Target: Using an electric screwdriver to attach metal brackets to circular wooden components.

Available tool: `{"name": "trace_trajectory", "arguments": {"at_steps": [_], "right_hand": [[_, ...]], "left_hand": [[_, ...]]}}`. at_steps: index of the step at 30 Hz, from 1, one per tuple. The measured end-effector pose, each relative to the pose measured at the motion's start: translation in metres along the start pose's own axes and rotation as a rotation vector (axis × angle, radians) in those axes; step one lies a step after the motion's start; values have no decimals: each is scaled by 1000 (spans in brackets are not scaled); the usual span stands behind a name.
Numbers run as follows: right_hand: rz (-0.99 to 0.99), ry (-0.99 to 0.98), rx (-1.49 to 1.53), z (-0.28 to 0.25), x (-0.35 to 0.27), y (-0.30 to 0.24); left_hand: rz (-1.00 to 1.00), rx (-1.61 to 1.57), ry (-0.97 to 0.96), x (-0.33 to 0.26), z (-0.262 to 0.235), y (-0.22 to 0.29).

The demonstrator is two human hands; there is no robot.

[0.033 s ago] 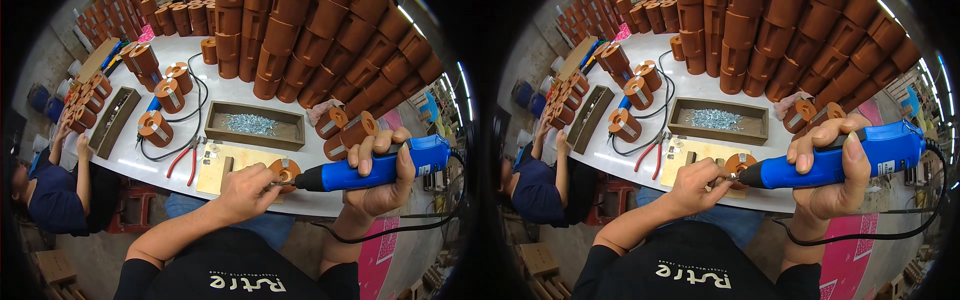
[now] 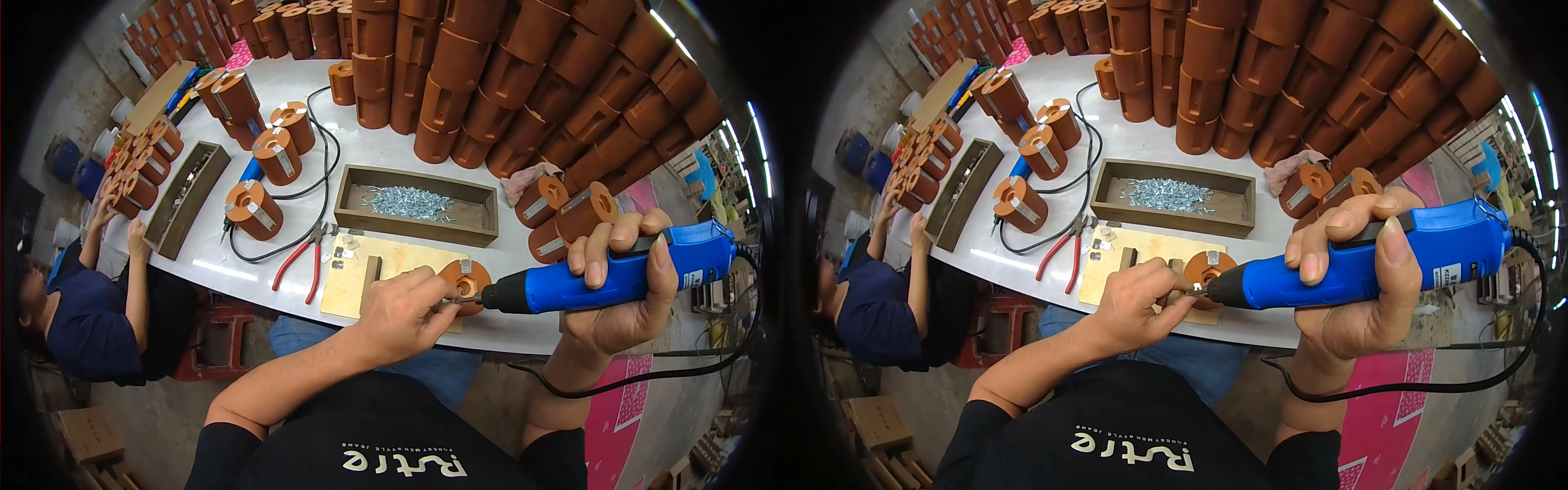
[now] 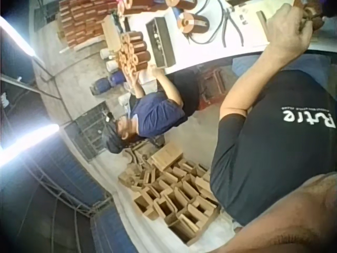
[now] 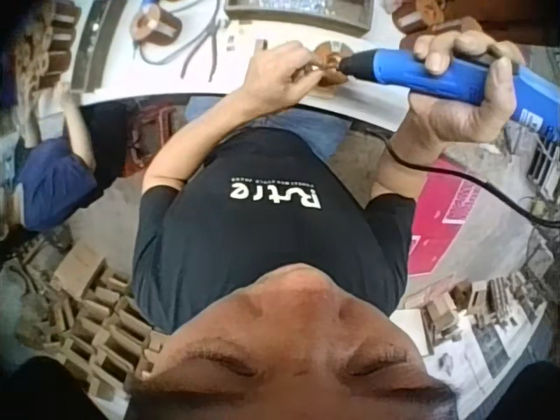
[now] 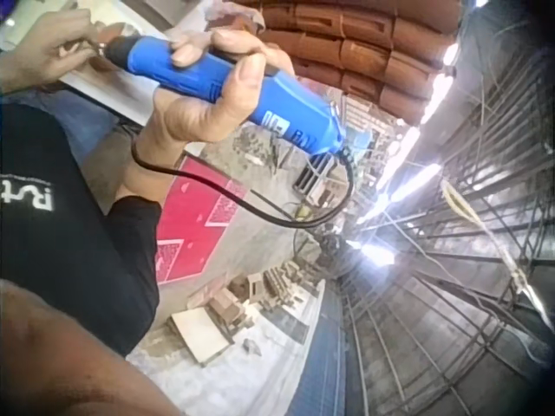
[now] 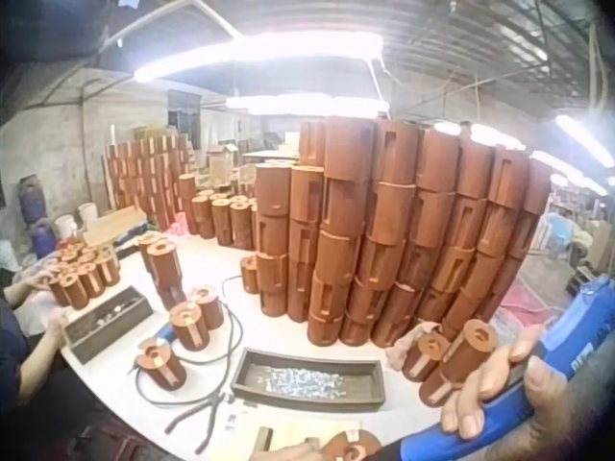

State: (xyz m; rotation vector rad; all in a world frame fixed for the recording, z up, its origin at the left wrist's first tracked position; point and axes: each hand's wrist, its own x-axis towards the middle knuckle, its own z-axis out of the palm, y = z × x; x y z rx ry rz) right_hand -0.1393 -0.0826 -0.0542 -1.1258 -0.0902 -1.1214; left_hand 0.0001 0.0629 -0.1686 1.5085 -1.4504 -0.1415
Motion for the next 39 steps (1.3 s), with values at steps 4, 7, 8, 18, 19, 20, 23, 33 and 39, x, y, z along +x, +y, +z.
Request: {"name": "trace_trajectory", "arguments": {"at_steps": [4,7,8,18,19,20,23,33,39], "right_hand": [[5,-21,-26,1,-1,1],[7,-60,-56,5,-1,2],[12,-69,-77,6,-2,2],[73,-56,-406,38,-14,5],[71,-68,-432,38,-15,7],[82,-61,-431,38,-15,8],[133,-29,-385,39,-18,9],[133,-4,-343,35,-20,13],[138,-12,-322,32,-21,17]], "left_hand": [[33,72,-4,1,-3,3],[33,106,-16,1,-1,4],[29,118,-23,1,0,5],[-39,116,-64,-1,11,-3],[-53,101,-68,-2,13,-4],[-59,94,-60,-2,14,-4],[-81,71,-44,-5,17,-5],[-78,73,-33,-7,20,-8],[-89,56,-15,-9,22,-12]]}}
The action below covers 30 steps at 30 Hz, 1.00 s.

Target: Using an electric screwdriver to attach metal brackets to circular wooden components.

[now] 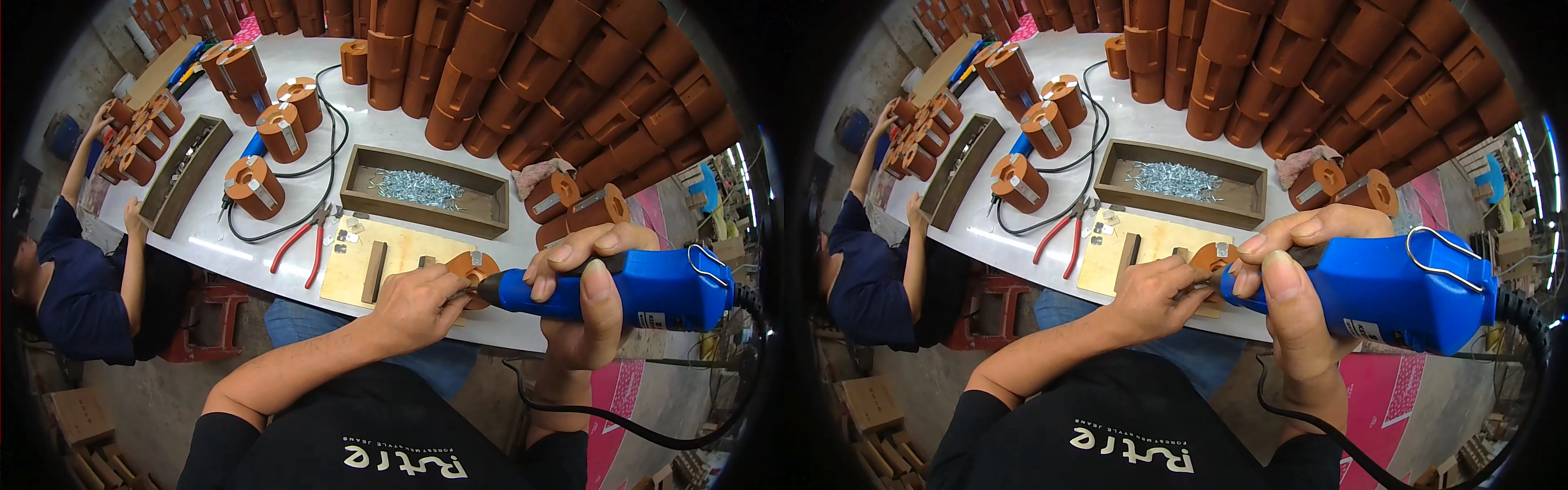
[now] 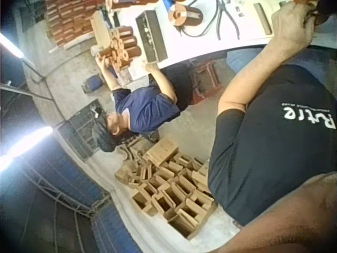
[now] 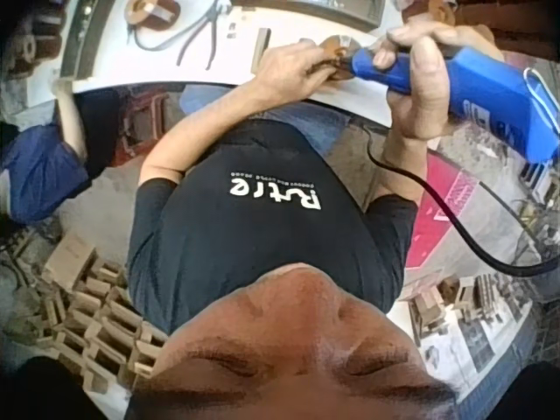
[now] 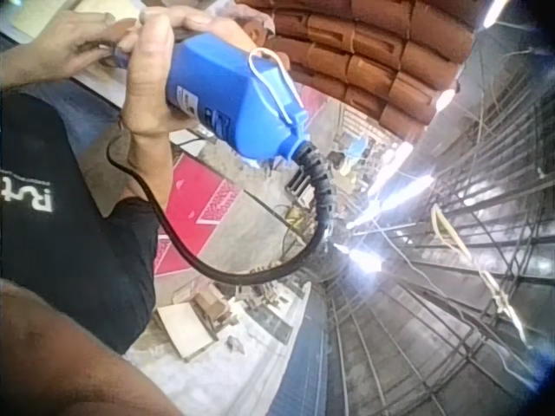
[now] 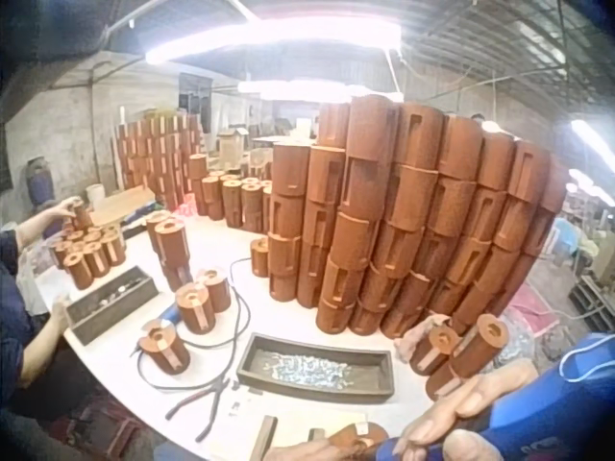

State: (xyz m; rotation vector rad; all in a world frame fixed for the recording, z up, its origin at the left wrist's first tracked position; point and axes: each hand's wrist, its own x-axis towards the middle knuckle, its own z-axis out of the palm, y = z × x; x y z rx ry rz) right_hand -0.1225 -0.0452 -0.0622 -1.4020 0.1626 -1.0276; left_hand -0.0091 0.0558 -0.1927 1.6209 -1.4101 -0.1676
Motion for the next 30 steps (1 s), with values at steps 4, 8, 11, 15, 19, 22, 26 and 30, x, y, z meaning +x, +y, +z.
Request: {"name": "trace_trajectory", "arguments": {"at_steps": [4,8,11,15,19,22,26,30], "right_hand": [[-3,0,9,0,0,2],[-13,4,-8,-1,-1,4],[-36,-6,-18,-3,-3,5],[-31,-48,-49,-3,-6,2],[-59,-68,-66,-4,-7,3],[-69,-90,-75,-4,-6,6],[-46,-77,-97,-1,-3,5],[-92,-121,-247,1,-1,9]], "left_hand": [[-11,9,-15,-1,1,-3],[-3,-7,6,-1,4,-6],[17,-14,31,-1,8,-9],[36,-3,36,-3,13,-12],[48,2,38,-3,13,-11],[32,-56,60,-5,15,-13],[23,-104,64,-5,18,-14],[28,-110,65,-5,18,-14]]}}
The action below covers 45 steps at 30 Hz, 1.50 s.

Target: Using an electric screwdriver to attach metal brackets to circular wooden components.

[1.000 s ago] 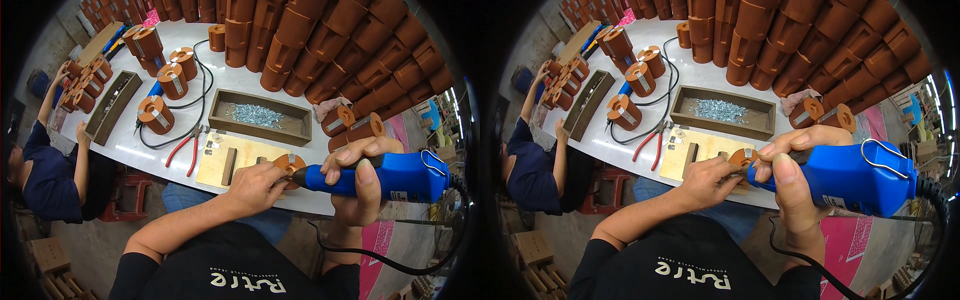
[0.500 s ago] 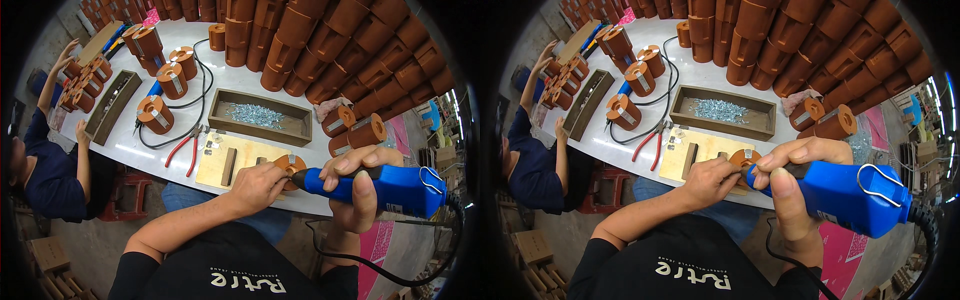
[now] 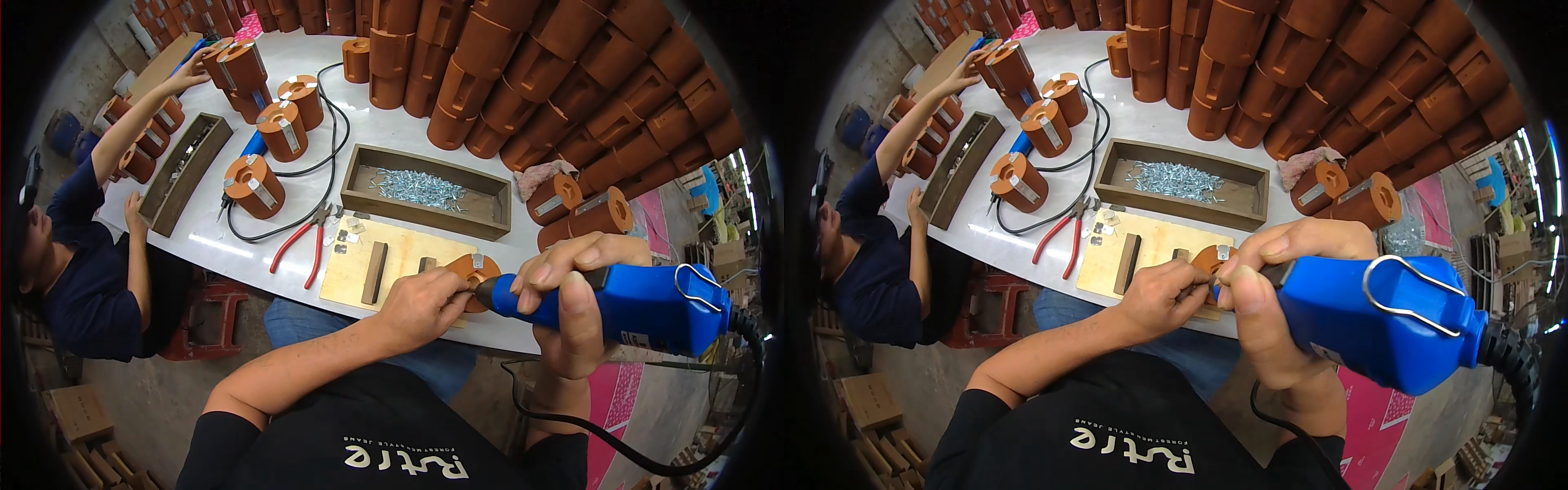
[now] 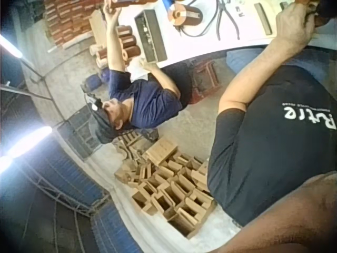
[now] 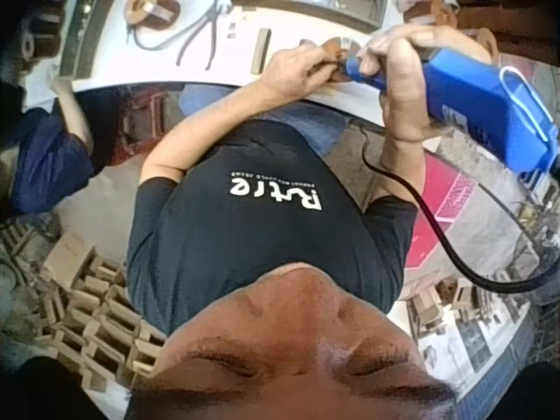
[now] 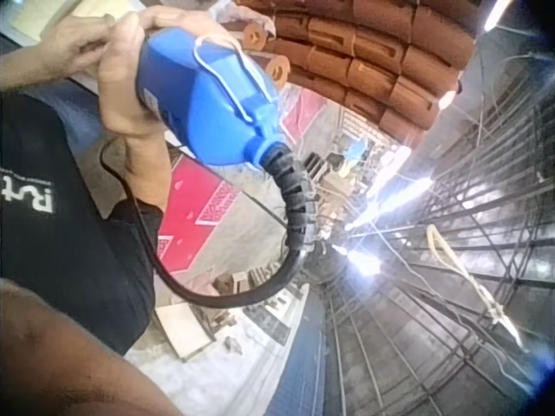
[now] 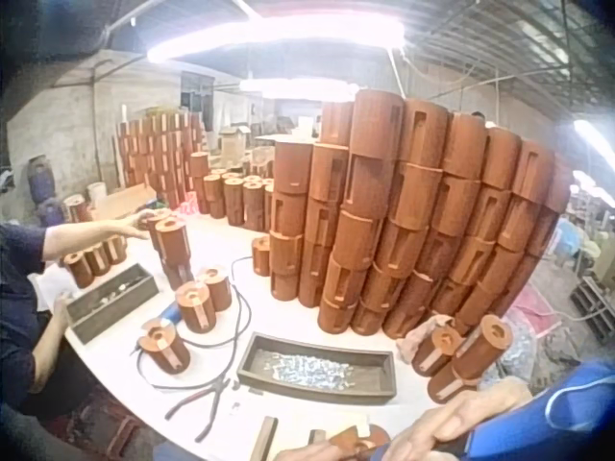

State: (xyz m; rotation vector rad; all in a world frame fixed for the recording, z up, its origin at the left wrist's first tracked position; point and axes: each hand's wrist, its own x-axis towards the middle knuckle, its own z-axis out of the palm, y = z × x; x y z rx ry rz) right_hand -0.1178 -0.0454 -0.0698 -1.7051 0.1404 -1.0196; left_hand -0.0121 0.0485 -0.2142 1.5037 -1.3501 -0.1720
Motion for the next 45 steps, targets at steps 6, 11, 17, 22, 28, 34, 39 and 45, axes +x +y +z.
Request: {"name": "trace_trajectory", "arguments": {"at_steps": [6,11,17,22,28,34,39,45], "right_hand": [[19,24,61,-2,2,4],[73,62,57,1,6,4],[121,111,198,-2,8,6],[129,103,302,-8,11,10],[154,73,231,-7,10,8],[22,-82,105,-7,11,16],[82,-83,104,-1,8,13],[30,-143,107,7,5,14]], "left_hand": [[5,-17,0,0,3,-2],[-19,-61,3,-2,5,-4],[5,-67,14,0,4,-4],[-4,-63,7,0,4,-4],[-35,-12,-21,0,2,-1],[-71,7,-54,-1,2,-1],[-77,27,-97,0,-3,0],[-65,23,-71,-4,-5,-2]]}}
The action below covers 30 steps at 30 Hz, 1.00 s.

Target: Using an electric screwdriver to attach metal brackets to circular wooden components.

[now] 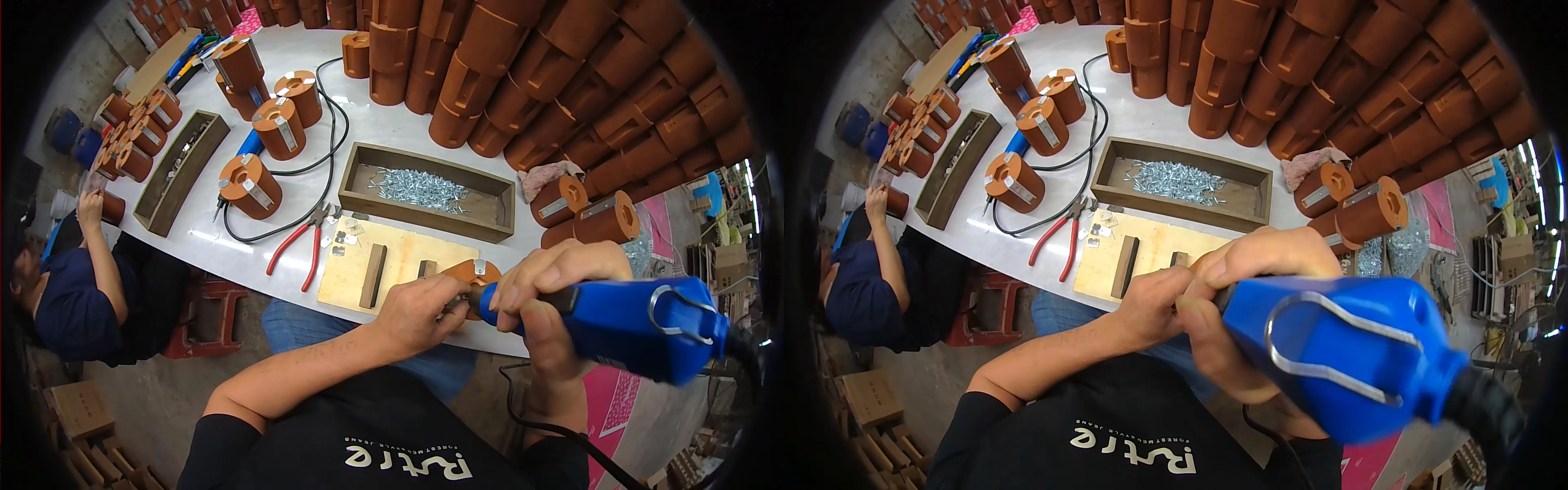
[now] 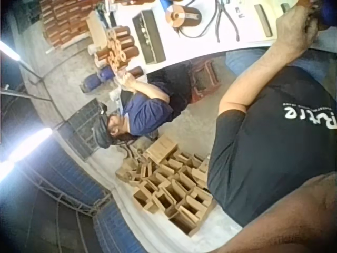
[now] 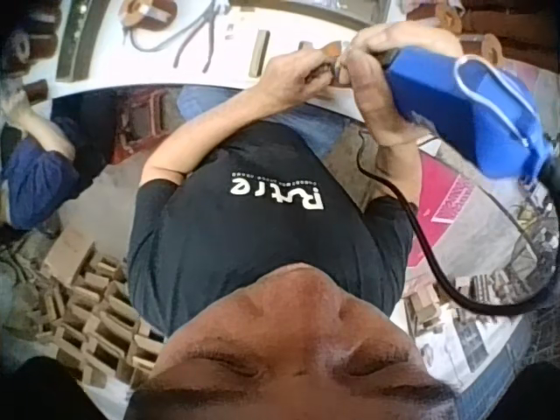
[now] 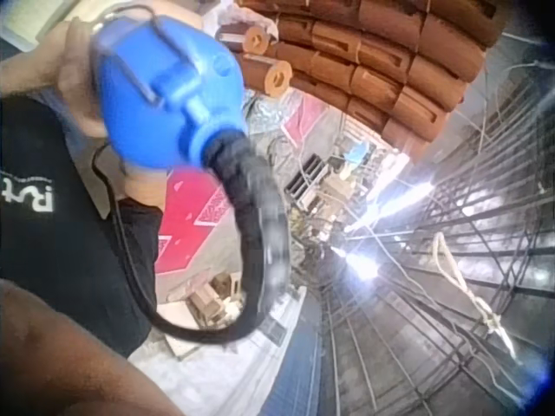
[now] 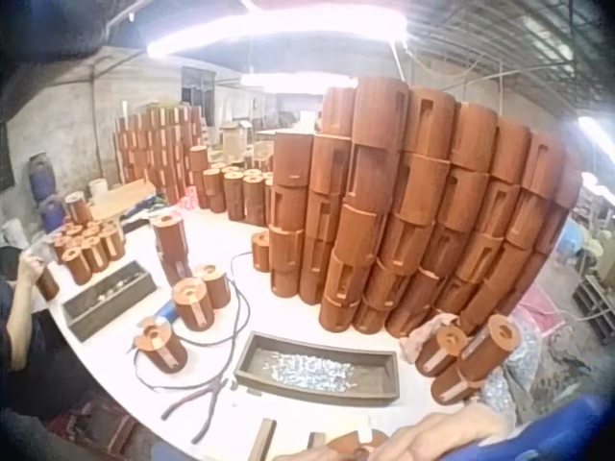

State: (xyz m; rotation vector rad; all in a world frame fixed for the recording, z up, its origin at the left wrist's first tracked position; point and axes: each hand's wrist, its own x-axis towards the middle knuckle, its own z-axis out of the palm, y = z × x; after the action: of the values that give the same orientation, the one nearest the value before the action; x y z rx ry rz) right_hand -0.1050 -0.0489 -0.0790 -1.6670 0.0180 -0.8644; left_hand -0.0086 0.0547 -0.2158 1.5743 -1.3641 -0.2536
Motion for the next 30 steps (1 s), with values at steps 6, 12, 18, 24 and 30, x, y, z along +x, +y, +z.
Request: {"name": "trace_trajectory", "arguments": {"at_steps": [6,12,18,24,30], "right_hand": [[-107,-39,-287,-9,-4,4],[-74,127,-83,3,-8,5],[2,462,-10,-33,-11,-24],[842,271,-558,-90,-63,35],[756,122,-355,-75,-89,55]], "left_hand": [[-169,-65,-58,-4,-1,10],[-364,-50,-166,-8,1,11],[-367,-81,-284,5,-18,1],[-341,-216,-527,35,-11,-21],[-431,-256,-569,64,-30,-27]]}}
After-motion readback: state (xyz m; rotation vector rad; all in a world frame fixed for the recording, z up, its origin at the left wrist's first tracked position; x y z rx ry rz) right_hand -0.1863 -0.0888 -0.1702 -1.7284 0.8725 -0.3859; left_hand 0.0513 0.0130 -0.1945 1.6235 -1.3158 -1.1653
